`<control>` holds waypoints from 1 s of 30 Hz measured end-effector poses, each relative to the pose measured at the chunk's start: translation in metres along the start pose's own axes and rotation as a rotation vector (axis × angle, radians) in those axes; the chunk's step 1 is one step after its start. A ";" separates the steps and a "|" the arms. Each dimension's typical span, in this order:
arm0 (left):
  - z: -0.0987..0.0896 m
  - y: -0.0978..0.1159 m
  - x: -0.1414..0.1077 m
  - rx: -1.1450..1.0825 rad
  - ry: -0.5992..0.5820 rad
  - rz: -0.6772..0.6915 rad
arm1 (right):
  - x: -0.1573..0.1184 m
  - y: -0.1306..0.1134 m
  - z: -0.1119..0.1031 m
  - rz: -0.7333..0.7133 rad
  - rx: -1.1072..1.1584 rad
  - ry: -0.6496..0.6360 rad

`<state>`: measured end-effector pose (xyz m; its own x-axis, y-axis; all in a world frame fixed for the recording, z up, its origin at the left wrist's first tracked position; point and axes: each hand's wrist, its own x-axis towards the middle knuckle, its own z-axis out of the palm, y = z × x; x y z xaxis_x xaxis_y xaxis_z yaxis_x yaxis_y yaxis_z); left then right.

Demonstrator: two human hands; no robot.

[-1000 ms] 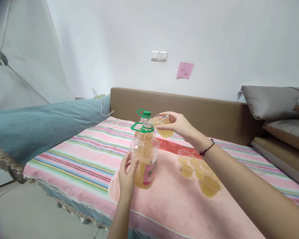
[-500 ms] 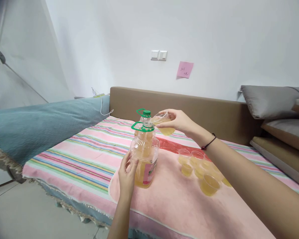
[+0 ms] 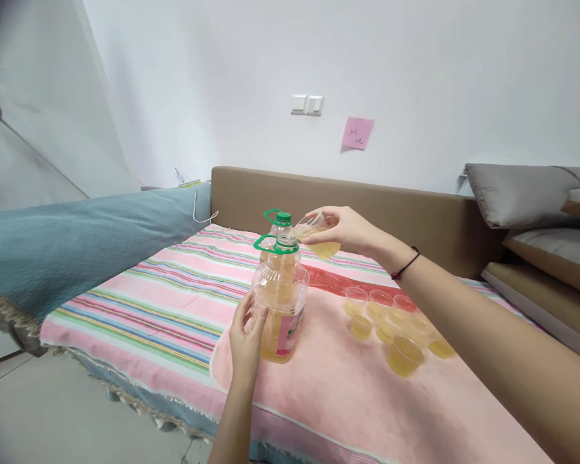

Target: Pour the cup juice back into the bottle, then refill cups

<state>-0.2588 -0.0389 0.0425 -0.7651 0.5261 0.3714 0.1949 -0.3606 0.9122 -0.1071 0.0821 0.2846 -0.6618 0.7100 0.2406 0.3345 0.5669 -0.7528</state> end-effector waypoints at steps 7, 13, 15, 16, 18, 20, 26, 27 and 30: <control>0.000 0.000 0.000 -0.010 0.002 -0.007 | 0.005 -0.001 -0.004 -0.027 -0.065 -0.035; 0.000 0.000 0.000 -0.012 0.003 -0.005 | 0.005 -0.005 -0.009 -0.072 -0.087 -0.101; 0.001 -0.001 0.000 -0.014 0.004 -0.003 | 0.007 -0.006 -0.010 -0.083 -0.110 -0.121; 0.001 -0.001 0.000 -0.015 0.004 -0.001 | 0.008 -0.006 -0.011 -0.089 -0.121 -0.127; 0.000 0.000 0.000 -0.016 0.004 0.001 | 0.012 -0.004 -0.014 -0.092 -0.145 -0.135; 0.000 0.000 0.000 -0.014 0.006 0.002 | 0.017 -0.002 -0.016 -0.087 -0.176 -0.145; 0.001 0.000 0.000 0.005 0.012 -0.002 | 0.025 -0.001 -0.020 -0.094 -0.242 -0.170; 0.001 0.001 0.000 0.005 0.013 -0.004 | 0.025 -0.003 -0.020 -0.091 -0.247 -0.176; 0.001 0.001 0.000 0.002 0.018 -0.008 | 0.024 -0.010 -0.019 -0.071 -0.262 -0.178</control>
<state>-0.2581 -0.0386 0.0438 -0.7774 0.5152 0.3609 0.1901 -0.3545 0.9155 -0.1135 0.1009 0.3097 -0.7889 0.5937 0.1586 0.4292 0.7171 -0.5492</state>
